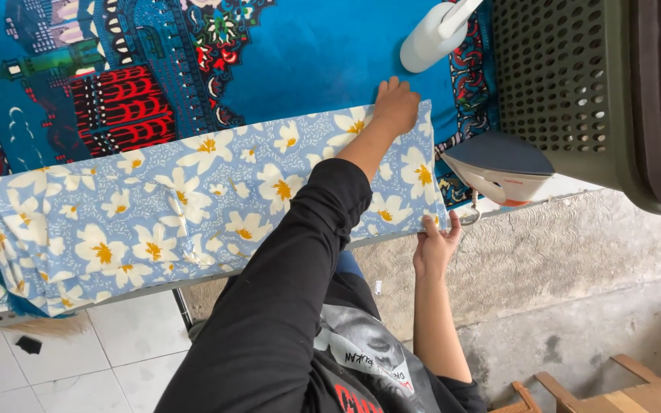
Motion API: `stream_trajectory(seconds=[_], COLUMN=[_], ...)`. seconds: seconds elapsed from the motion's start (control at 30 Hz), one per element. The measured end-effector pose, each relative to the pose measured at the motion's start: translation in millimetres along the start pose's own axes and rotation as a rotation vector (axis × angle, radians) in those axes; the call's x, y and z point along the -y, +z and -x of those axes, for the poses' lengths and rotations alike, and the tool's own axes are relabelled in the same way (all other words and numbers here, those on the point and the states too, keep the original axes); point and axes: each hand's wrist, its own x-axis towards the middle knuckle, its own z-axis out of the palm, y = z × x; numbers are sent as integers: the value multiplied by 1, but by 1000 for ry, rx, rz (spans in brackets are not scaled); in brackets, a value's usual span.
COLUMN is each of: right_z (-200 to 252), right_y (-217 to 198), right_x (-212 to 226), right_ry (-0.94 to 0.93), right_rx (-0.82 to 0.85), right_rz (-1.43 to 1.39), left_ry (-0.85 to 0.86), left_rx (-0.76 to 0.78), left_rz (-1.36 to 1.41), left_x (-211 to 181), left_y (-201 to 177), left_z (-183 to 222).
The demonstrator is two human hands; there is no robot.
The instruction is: A person folds a piece of floral fabric, sprays it with water, and irons it on a workspace.
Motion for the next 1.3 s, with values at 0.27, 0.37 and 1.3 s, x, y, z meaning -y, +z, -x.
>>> stream_trajectory(seconds=[0.27,0.37,1.3], right_z=[52,86,208], right_y=[16,22,83], right_x=[35,50,-67], right_ry=[-311,-453,-1421], right_rx=[237,382,622], right_rz=[72,187,1233], left_ry=[152,199,-86], left_rx=[243,348,73], left_rz=[956,1080,-79], left_x=[41,58,167], left_y=[-91,-176,-142], left_z=[26,68,444])
